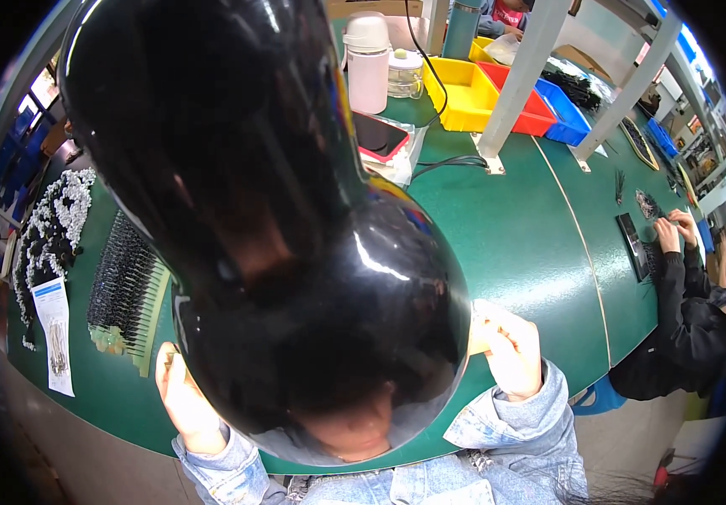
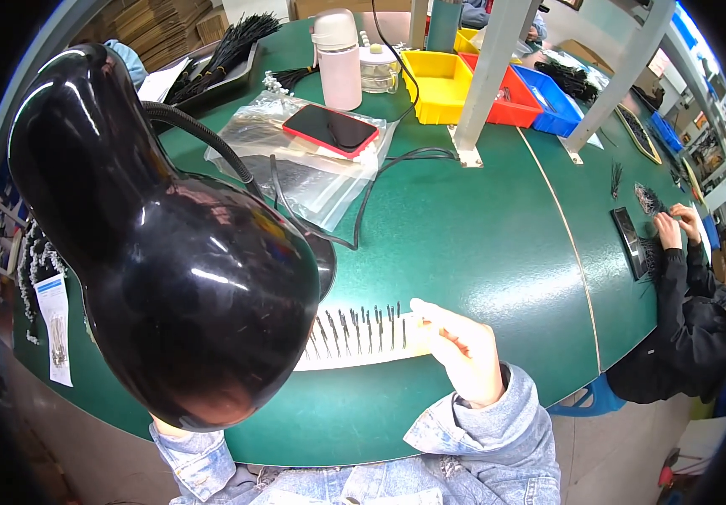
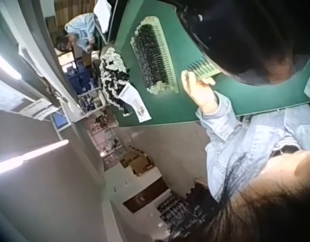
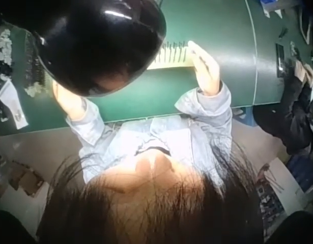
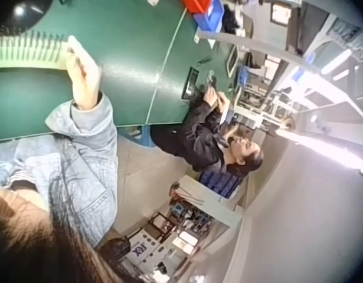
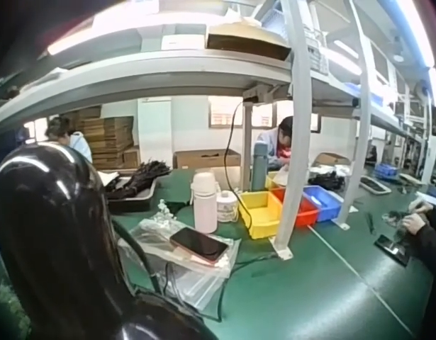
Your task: The person holds and aligns pin strips under a desk lamp, stacking them on the table by hand, then moves the desk lamp aside and pulls closer a metal tray containing bundled wires.
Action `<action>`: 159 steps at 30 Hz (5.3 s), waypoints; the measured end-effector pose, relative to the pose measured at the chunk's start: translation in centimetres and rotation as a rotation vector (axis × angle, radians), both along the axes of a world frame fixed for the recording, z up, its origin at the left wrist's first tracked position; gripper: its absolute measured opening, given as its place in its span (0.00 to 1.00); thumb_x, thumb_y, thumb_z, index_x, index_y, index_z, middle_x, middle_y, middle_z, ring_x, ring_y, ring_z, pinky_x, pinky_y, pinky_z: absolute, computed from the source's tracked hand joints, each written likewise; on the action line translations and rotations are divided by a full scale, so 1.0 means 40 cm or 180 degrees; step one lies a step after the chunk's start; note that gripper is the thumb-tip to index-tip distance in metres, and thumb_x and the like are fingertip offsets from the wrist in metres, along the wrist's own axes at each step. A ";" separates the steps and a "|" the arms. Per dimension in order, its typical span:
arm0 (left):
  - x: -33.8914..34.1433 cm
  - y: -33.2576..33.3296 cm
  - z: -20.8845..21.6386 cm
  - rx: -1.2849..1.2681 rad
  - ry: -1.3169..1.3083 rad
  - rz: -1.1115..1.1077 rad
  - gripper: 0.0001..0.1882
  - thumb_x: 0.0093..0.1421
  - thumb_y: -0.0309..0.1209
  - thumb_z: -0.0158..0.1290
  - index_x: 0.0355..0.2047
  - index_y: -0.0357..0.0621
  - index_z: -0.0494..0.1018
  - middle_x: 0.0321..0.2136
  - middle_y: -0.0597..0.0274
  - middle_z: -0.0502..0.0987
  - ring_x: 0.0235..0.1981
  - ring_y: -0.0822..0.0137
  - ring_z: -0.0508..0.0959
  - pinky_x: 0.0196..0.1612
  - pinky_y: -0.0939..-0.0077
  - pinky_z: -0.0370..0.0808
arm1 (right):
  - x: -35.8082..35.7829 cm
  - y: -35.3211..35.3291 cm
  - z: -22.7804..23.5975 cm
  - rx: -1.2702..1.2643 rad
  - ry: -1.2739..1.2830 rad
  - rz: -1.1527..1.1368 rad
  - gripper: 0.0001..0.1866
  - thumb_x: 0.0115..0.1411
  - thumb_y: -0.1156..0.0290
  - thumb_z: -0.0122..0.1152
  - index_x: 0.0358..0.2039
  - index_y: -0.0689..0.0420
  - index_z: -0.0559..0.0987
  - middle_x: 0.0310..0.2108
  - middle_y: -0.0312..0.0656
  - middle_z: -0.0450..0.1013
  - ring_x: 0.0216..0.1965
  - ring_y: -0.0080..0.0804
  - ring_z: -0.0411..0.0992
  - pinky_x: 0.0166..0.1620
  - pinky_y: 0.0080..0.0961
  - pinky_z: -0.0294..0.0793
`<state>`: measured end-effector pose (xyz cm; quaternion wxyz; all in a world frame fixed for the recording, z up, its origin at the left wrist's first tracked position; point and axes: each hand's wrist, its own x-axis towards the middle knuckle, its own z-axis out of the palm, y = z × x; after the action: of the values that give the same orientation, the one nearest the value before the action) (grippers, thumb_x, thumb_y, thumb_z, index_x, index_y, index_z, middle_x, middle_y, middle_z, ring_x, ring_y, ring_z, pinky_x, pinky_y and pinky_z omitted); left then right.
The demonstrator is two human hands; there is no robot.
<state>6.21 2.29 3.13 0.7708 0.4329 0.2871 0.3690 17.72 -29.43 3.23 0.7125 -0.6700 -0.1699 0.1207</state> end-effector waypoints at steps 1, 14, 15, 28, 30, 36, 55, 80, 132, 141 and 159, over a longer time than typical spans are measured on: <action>-0.001 0.005 -0.004 0.0018 -0.0079 -0.0148 0.07 0.55 0.24 0.41 0.35 0.37 0.61 0.27 0.63 0.69 0.28 0.72 0.70 0.32 0.82 0.69 | 0.000 0.000 -0.003 -0.0013 0.0024 -0.0048 0.17 0.52 0.82 0.46 0.44 0.69 0.67 0.33 0.46 0.71 0.34 0.27 0.70 0.40 0.21 0.68; -0.017 0.011 0.008 0.0351 0.0019 -0.0811 0.03 0.55 0.26 0.41 0.28 0.39 0.60 0.19 0.62 0.66 0.12 0.73 0.66 0.12 0.80 0.66 | 0.010 0.010 -0.019 0.0017 0.0222 -0.0473 0.14 0.54 0.79 0.45 0.42 0.69 0.68 0.27 0.41 0.70 0.26 0.23 0.67 0.31 0.16 0.67; -0.017 0.004 0.014 0.0402 -0.0023 -0.0913 0.04 0.55 0.26 0.41 0.27 0.39 0.59 0.18 0.61 0.65 0.10 0.72 0.65 0.10 0.79 0.65 | 0.010 0.011 -0.020 0.0045 0.0235 -0.0413 0.14 0.54 0.79 0.45 0.42 0.69 0.68 0.27 0.41 0.70 0.26 0.23 0.67 0.31 0.16 0.67; -0.010 -0.031 0.034 0.0996 0.0207 -0.1135 0.05 0.55 0.22 0.39 0.23 0.36 0.60 0.13 0.60 0.64 0.10 0.70 0.68 0.13 0.79 0.68 | 0.041 -0.012 -0.024 -0.0244 0.0424 -0.0668 0.12 0.54 0.77 0.43 0.39 0.65 0.69 0.28 0.43 0.67 0.24 0.26 0.65 0.27 0.20 0.65; -0.016 -0.034 0.040 0.1093 0.0261 -0.1306 0.08 0.55 0.26 0.41 0.20 0.38 0.60 0.13 0.61 0.64 0.13 0.74 0.67 0.16 0.82 0.68 | 0.043 0.000 -0.021 -0.0579 0.0181 -0.0613 0.12 0.53 0.77 0.44 0.39 0.65 0.69 0.29 0.44 0.67 0.26 0.28 0.65 0.30 0.21 0.65; -0.033 -0.021 0.017 0.0975 0.0359 -0.1785 0.05 0.55 0.24 0.41 0.24 0.35 0.62 0.15 0.59 0.67 0.11 0.72 0.68 0.16 0.81 0.67 | 0.042 0.020 0.015 -0.1631 -0.0613 -0.0568 0.13 0.51 0.77 0.46 0.38 0.65 0.67 0.31 0.47 0.66 0.32 0.35 0.65 0.37 0.24 0.64; -0.029 -0.020 0.002 0.0864 -0.0161 -0.1623 0.20 0.46 0.22 0.46 0.42 0.33 0.57 0.32 0.57 0.69 0.31 0.71 0.70 0.35 0.83 0.67 | 0.049 0.084 0.016 -0.0186 0.0418 -0.0344 0.11 0.54 0.73 0.47 0.38 0.60 0.67 0.31 0.44 0.67 0.34 0.32 0.66 0.40 0.26 0.66; -0.030 -0.010 -0.009 0.1699 0.0526 -0.1080 0.22 0.57 0.28 0.42 0.51 0.31 0.54 0.49 0.51 0.61 0.48 0.61 0.63 0.52 0.73 0.59 | 0.021 0.019 -0.008 0.1476 0.0835 -0.0295 0.10 0.56 0.67 0.49 0.32 0.60 0.68 0.22 0.36 0.66 0.30 0.26 0.68 0.42 0.25 0.68; -0.041 -0.004 -0.023 0.1476 0.0543 -0.3349 0.13 0.52 0.27 0.50 0.36 0.33 0.66 0.25 0.61 0.73 0.18 0.75 0.71 0.23 0.85 0.68 | 0.027 -0.021 -0.052 0.1121 0.0873 -0.0956 0.14 0.59 0.61 0.41 0.34 0.59 0.69 0.29 0.38 0.68 0.19 0.24 0.63 0.19 0.17 0.62; -0.007 -0.035 0.040 0.1576 0.1889 -0.4087 0.08 0.52 0.28 0.49 0.32 0.38 0.69 0.20 0.64 0.73 0.12 0.80 0.63 0.16 0.88 0.61 | 0.033 0.034 -0.025 0.0434 0.0489 -0.0843 0.12 0.56 0.67 0.45 0.27 0.63 0.71 0.24 0.37 0.67 0.15 0.19 0.61 0.17 0.15 0.60; -0.231 0.148 0.014 0.1525 0.1513 -0.1399 0.08 0.52 0.27 0.48 0.22 0.32 0.66 0.15 0.58 0.71 0.10 0.74 0.69 0.09 0.85 0.61 | 0.100 0.073 -0.092 -0.1071 -0.0546 0.0280 0.10 0.57 0.70 0.43 0.25 0.60 0.72 0.16 0.35 0.66 0.17 0.18 0.64 0.22 0.14 0.64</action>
<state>-3.02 8.21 3.70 0.6207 0.7246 0.2638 0.1414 21.72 -26.50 -0.46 0.5673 -0.7795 -0.2366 0.1208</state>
